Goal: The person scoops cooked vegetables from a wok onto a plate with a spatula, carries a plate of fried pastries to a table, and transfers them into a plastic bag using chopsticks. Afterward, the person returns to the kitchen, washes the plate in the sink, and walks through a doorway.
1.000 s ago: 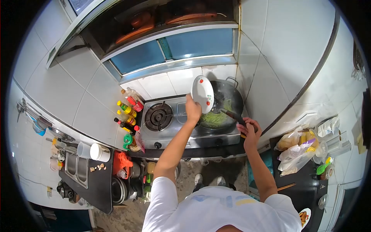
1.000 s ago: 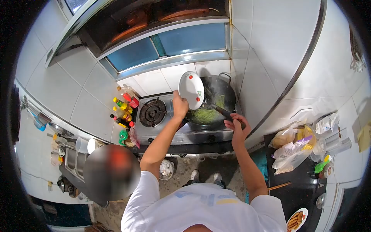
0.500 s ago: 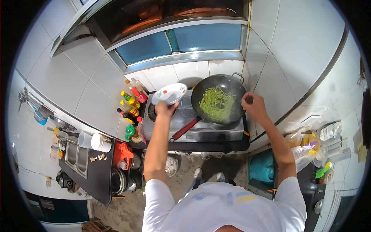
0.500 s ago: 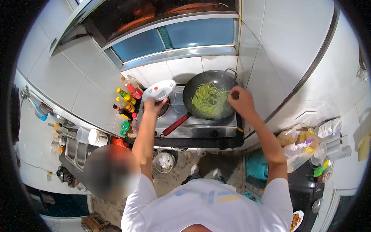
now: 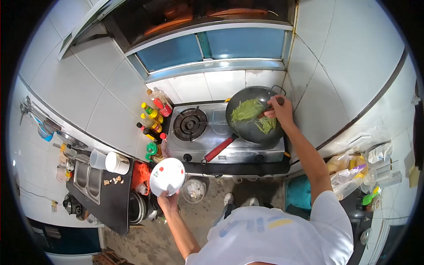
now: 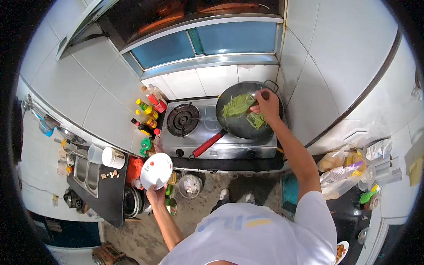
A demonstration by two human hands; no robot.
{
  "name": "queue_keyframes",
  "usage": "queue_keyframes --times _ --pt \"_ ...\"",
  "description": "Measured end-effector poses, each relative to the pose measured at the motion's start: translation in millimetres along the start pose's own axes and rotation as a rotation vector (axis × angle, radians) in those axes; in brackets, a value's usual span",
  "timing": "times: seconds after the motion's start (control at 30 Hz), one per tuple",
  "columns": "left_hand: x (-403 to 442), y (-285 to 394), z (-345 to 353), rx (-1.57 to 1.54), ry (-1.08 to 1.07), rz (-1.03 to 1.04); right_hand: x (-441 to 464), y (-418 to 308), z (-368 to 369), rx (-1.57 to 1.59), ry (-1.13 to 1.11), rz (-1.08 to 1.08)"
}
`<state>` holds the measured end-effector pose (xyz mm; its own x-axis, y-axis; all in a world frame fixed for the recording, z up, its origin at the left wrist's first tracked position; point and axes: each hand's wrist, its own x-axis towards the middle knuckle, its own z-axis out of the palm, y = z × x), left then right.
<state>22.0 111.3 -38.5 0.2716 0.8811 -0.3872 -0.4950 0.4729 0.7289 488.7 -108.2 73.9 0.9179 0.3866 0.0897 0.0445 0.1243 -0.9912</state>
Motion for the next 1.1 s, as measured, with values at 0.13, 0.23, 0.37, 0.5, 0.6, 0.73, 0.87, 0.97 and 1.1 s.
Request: queue_keyframes --times 0.13,0.23,0.37,0.5,0.6,0.73,0.87,0.97,1.1 --pt "-12.0 -4.2 -10.6 0.040 0.104 -0.010 28.0 -7.9 9.0 0.051 0.057 -0.070" --pt "-11.3 -6.2 -10.4 0.018 0.124 -0.033 29.1 31.1 2.9 -0.185 -0.022 -0.074" --pt "-7.7 -5.7 3.7 -0.012 0.072 -0.055 14.6 -16.8 -15.5 -0.402 -0.103 -0.124" --pt "-1.5 -8.1 8.6 -0.029 0.033 -0.083 4.1 -71.0 -37.1 -0.700 -0.258 -0.097" --pt "-2.2 -9.9 11.5 0.005 0.023 -0.088 -0.1 -73.5 -54.2 -0.841 -0.237 -0.107" --pt "-14.1 -6.0 21.6 0.020 0.008 -0.080 -6.7 -6.1 -59.0 -0.558 0.063 -0.075" --pt "-12.2 -8.8 16.9 0.041 -0.007 -0.108 -11.0 47.3 -30.2 -0.522 -0.040 -0.491" --pt "-11.2 -10.6 20.2 0.032 -0.021 -0.111 -40.7 -9.8 -18.4 -0.645 -0.363 -0.503" --pt "-13.2 -13.0 18.8 0.020 -0.022 -0.134 -23.0 -21.5 -57.5 -0.609 -0.302 -0.338"
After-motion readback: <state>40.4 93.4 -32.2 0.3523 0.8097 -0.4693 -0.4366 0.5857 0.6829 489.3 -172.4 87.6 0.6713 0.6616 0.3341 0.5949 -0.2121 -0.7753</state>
